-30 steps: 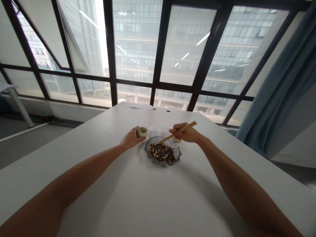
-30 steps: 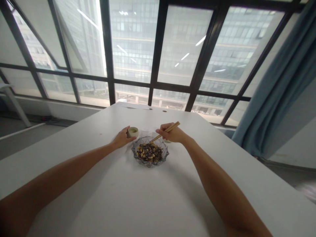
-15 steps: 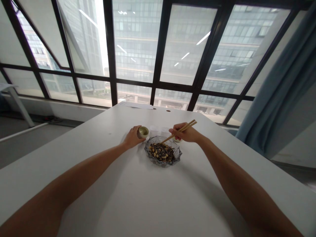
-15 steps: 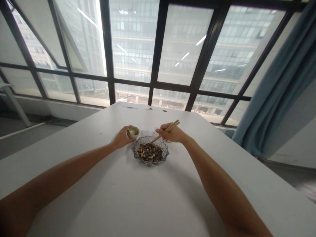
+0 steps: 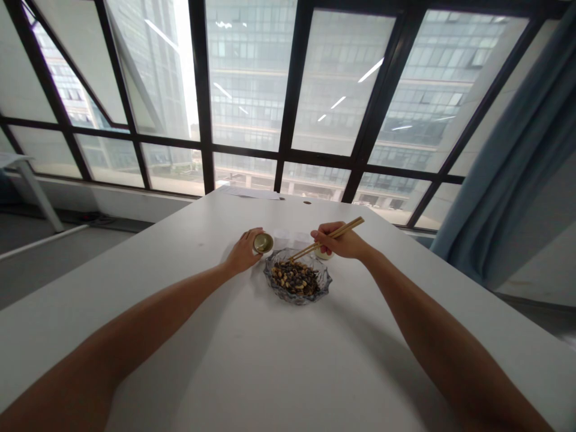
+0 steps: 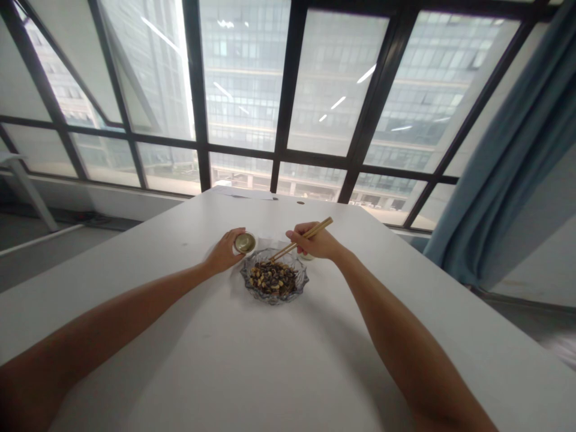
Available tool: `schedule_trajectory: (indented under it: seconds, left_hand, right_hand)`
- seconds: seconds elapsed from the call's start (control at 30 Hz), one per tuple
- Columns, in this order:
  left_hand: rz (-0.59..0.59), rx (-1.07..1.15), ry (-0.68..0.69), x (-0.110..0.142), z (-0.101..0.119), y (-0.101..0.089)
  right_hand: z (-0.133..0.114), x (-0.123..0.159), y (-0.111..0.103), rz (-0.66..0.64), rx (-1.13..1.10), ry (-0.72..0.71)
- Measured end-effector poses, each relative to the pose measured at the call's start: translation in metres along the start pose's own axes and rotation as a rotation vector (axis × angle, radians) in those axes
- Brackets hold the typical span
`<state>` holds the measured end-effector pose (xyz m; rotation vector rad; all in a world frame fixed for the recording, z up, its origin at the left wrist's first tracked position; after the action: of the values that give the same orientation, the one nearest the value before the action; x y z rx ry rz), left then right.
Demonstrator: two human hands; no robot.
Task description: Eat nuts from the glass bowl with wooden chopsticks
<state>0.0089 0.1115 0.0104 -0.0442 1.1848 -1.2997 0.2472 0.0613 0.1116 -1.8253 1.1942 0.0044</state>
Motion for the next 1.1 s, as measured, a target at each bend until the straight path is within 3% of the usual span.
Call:
schedule_trajectory:
  seconds: [0.2,0.33,0.4,0.5,0.57,0.73,1.1]
  left_hand:
    - [-0.020,-0.017,-0.101,-0.002,-0.005,0.000]
    - [0.006,-0.011,-0.200,-0.004,-0.014,0.000]
    - [0.016,-0.008,-0.233,-0.004,-0.019,0.001]
    - [0.023,0.000,-0.258,-0.006,-0.024,0.002]
    - [0.028,0.011,-0.256,-0.006,-0.025,0.003]
    - [0.038,0.036,-0.244,-0.007,-0.027,0.002]
    - [0.037,0.041,-0.263,-0.007,-0.028,0.003]
  right_hand:
    - [0.004,0.000,-0.002,0.022,-0.048,0.027]
    - [0.007,-0.002,-0.008,0.104,-0.116,0.054]
    - [0.009,-0.003,-0.015,0.232,-0.122,0.029]
    - [0.014,0.003,-0.026,0.550,-0.061,-0.067]
    - [0.019,0.009,-0.024,0.687,-0.001,-0.127]
    - [0.030,0.013,-0.006,0.678,0.154,-0.182]
    - [0.026,0.016,0.001,0.670,0.222,-0.185]
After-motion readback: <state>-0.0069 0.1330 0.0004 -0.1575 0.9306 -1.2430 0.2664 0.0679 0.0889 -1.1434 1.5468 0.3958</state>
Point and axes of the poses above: each hand's wrist, its own x-axis away from the middle knuckle, its own y-axis out of the palm, z = x × y, the point moved 8 cm from there along -x, towards the middle knuckle, and after that the axes turned 11 degrees about -y, right-handed, at the moved point
